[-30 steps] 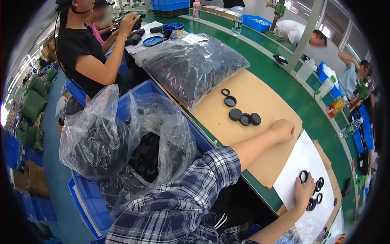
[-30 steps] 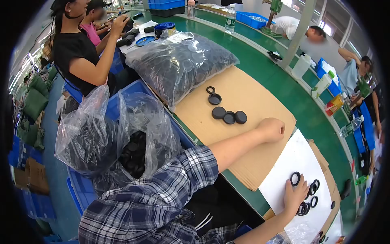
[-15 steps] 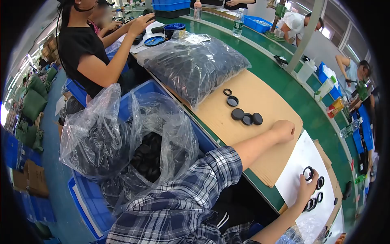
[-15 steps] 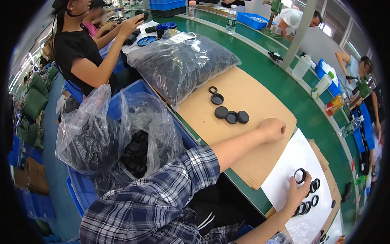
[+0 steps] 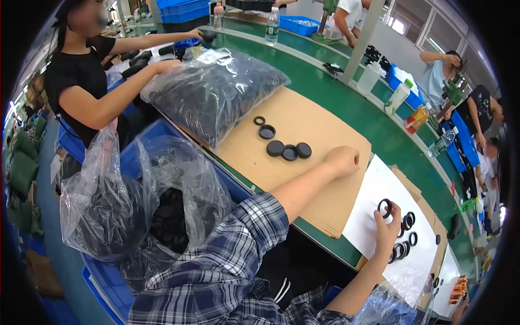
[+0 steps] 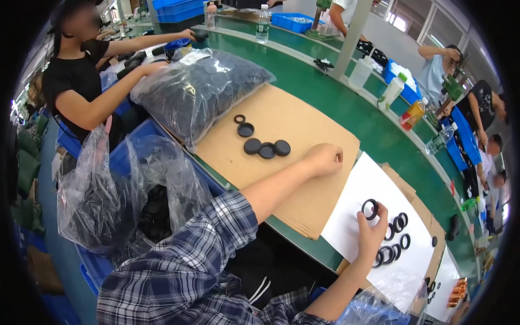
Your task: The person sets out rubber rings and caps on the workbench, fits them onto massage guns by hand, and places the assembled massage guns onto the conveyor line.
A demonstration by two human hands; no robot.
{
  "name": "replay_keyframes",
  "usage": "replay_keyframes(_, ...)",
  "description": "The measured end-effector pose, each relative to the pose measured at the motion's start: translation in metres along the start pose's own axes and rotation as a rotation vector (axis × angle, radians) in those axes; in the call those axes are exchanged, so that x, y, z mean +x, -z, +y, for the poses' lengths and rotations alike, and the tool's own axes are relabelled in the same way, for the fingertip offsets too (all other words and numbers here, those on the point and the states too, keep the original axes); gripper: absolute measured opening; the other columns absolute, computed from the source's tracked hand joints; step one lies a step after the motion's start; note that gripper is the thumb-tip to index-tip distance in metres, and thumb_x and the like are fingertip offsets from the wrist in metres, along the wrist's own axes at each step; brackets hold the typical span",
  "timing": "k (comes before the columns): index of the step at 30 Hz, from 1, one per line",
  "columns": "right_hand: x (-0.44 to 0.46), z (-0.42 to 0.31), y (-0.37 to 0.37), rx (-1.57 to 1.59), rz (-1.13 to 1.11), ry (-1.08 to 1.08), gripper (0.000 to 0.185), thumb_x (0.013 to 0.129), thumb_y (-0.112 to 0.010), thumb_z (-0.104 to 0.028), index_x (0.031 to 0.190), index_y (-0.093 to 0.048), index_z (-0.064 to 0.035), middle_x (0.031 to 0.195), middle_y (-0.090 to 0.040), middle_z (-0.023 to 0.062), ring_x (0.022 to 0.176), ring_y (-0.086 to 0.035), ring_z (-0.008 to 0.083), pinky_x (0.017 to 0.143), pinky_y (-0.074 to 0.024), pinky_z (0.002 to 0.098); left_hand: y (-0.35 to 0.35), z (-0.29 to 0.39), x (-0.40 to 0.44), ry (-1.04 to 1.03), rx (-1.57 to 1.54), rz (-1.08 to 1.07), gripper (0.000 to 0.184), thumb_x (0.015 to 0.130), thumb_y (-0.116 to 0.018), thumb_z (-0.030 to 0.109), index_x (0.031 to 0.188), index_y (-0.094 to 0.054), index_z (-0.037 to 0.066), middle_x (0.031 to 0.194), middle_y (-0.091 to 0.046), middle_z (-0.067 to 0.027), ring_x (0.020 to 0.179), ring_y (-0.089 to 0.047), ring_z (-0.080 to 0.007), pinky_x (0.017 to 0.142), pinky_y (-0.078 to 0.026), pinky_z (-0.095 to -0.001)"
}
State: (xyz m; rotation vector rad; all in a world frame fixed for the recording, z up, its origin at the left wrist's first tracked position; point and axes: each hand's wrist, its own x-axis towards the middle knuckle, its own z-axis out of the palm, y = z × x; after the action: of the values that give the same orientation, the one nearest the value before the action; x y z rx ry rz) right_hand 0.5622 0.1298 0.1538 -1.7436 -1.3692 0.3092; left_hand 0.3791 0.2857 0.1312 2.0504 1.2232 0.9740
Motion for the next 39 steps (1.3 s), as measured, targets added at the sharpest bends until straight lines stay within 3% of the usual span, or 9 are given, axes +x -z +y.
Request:
replay_keyframes(6,-0.001,0.005,0.0,0.08,0.005,0.042,0.056,0.068,-0.064,-0.004,0.121,-0.045,-0.0004,0.11,-0.056,0.013,0.103,-0.053,0.0205,0.086,-0.041,0.03,0.004,0.006,0.0,0.06,-0.005,-0.038,0.011,0.068,-0.058,0.014,0.076,-0.063,0.008,0.077,-0.063,-0.0104,0.077,-0.061,-0.026,0.069,-0.047,-0.0358)
replay_keyframes(14,-0.003,-0.009,0.004,0.095,0.019,-0.032,0.042,0.071,-0.066,-0.01,0.108,-0.048,-0.0017,0.098,-0.061,0.0119,0.095,-0.057,0.0187,0.083,-0.0413,0.0291,0.004,0.007,0.0,0.066,-0.021,-0.063,0.009,0.068,-0.057,0.012,0.075,-0.062,0.009,0.078,-0.064,-0.0108,0.077,-0.06,-0.0262,0.069,-0.047,-0.0363)
replay_keyframes(21,-0.001,-0.001,-0.001,0.275,0.099,0.002,0.044,0.072,-0.064,-0.007,0.108,-0.038,-0.0029,0.093,-0.062,0.0152,0.094,-0.057,0.0199,0.089,-0.0364,0.0306,0.005,0.006,-0.002,0.065,-0.023,-0.056,0.008,0.069,-0.057,0.011,0.075,-0.061,0.008,0.077,-0.063,-0.0104,0.076,-0.06,-0.0257,0.068,-0.047,-0.0356)
replay_keyframes(24,0.0,0.005,-0.002,0.38,0.122,0.0,0.043,0.072,-0.063,-0.006,0.107,-0.038,-0.0029,0.094,-0.062,0.0157,0.095,-0.057,0.0198,0.089,-0.0371,0.0304,0.005,0.006,-0.001,0.054,-0.015,-0.06,0.008,0.069,-0.056,0.011,0.075,-0.061,0.007,0.077,-0.063,-0.0104,0.076,-0.06,-0.0256,0.068,-0.047,-0.0356)
replay_keyframes(30,0.002,0.005,0.001,0.298,0.044,-0.019,0.041,0.071,-0.064,-0.006,0.105,-0.042,0.0,0.089,-0.061,0.0142,0.092,-0.057,0.019,0.087,-0.0406,0.0294,0.006,0.007,-0.001,0.076,-0.027,-0.075,0.009,0.069,-0.056,0.011,0.076,-0.061,0.007,0.077,-0.063,-0.0107,0.076,-0.06,-0.0257,0.068,-0.047,-0.0358)
replay_keyframes(36,0.004,0.014,-0.001,0.458,0.181,0.092,0.046,0.069,-0.058,0.002,0.112,-0.041,0.0008,0.097,-0.056,0.0148,0.095,-0.056,0.0206,0.085,-0.0423,0.03,0.005,0.006,-0.001,0.039,-0.016,-0.063,0.012,0.07,-0.054,0.011,0.077,-0.061,0.004,0.073,-0.061,-0.009,0.071,-0.059,-0.0228,0.064,-0.046,-0.0331)
replay_keyframes(39,0.002,0.007,-0.001,0.529,0.229,0.051,0.041,0.068,-0.052,0.005,0.107,-0.04,-0.0003,0.095,-0.053,0.0127,0.085,-0.054,0.0173,0.079,-0.0434,0.028,0.005,0.006,-0.001,0.05,-0.02,-0.067,0.012,0.07,-0.055,0.011,0.077,-0.061,0.005,0.073,-0.061,-0.0088,0.071,-0.058,-0.0227,0.064,-0.046,-0.033)
